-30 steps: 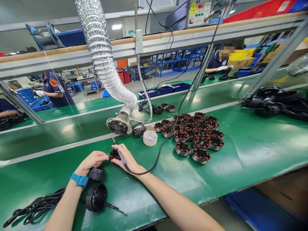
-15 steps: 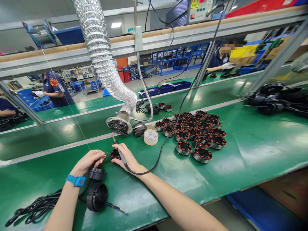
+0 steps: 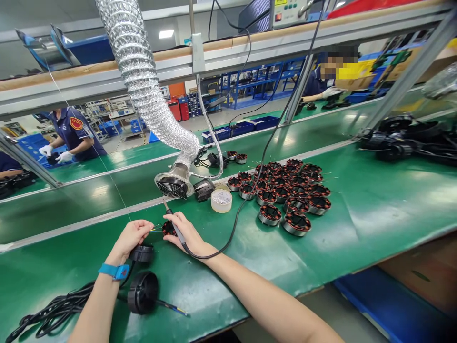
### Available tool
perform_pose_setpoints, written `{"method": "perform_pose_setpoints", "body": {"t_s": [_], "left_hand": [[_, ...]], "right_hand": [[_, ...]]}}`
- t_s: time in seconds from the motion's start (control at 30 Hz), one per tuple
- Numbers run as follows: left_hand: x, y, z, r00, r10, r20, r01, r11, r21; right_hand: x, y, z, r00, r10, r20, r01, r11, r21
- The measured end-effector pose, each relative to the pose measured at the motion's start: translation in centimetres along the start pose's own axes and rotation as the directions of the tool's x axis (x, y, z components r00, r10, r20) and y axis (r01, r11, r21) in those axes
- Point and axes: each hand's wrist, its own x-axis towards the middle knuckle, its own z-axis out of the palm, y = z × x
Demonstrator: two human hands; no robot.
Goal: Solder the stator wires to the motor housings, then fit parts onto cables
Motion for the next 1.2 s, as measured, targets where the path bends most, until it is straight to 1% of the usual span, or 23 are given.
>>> {"method": "perform_pose_setpoints", "body": {"t_s": [0.17, 0.2, 0.33, 0.4, 0.63, 0.73, 0.83, 0.9, 0.97, 1.03, 1.1, 1.2], "left_hand": [[-0.3, 0.1, -0.1, 0.998, 0.01, 0.062, -0.012, 0.999, 0.041], [-0.3, 0.1, -0.1, 0.999, 0.009, 0.054, -0.012, 0.999, 0.049], [-0.1, 0.2, 0.3, 0.999, -0.015, -0.051, 0.02, 0.995, 0.096], [-0.1, 0.3, 0.6, 0.996, -0.017, -0.084, 0.026, 0.994, 0.105], [-0.1, 0.4, 1.0, 0.997, 0.001, -0.076, 0.007, 0.995, 0.1], [0.1, 0.2, 0.8, 0.998, -0.001, -0.065, 0.006, 0.997, 0.078], [0.3, -0.2, 0.5, 1.0, -0.002, -0.029, 0.003, 1.0, 0.014], [0.5, -0.5, 0.3, 1.0, -0.01, -0.008, 0.01, 0.999, -0.045], [0.6, -0.9, 0.1, 1.0, -0.013, -0.009, 0.012, 0.996, -0.093], [0.6, -1.2, -0.3, 0.999, -0.016, -0.048, 0.01, 0.993, -0.118], [0.8, -1.8, -1.0, 0.992, -0.02, -0.127, 0.003, 0.991, -0.135], [1.3, -2.7, -2.5, 0.967, 0.022, -0.252, -0.062, 0.986, -0.153]], "right_hand": [[0.0, 0.0, 0.1, 1.0, 0.008, -0.006, -0.008, 1.0, -0.016], [0.0, 0.0, 0.1, 1.0, 0.009, -0.008, -0.009, 1.0, -0.015], [0.1, 0.0, 0.0, 1.0, 0.002, 0.005, -0.002, 1.0, -0.023], [0.1, 0.0, 0.0, 1.0, -0.001, 0.009, 0.001, 1.0, -0.029], [0.0, -0.2, 0.0, 1.0, 0.0, 0.001, 0.0, 0.999, -0.042], [-0.1, 0.0, 0.1, 1.0, 0.006, -0.003, -0.006, 0.999, -0.032], [-0.1, 0.0, 0.2, 1.0, 0.012, -0.012, -0.012, 1.0, -0.023], [0.1, -0.3, 0.0, 1.0, 0.002, -0.027, -0.003, 0.999, -0.033], [0.3, -1.0, -0.4, 0.998, -0.023, -0.052, 0.02, 0.998, -0.059], [0.6, -2.3, -1.1, 0.995, -0.051, -0.085, 0.043, 0.994, -0.097], [0.9, -3.8, -2.1, 0.99, -0.078, -0.117, 0.059, 0.986, -0.158], [1.0, -5.8, -4.2, 0.979, -0.142, -0.149, 0.091, 0.948, -0.303]]}}
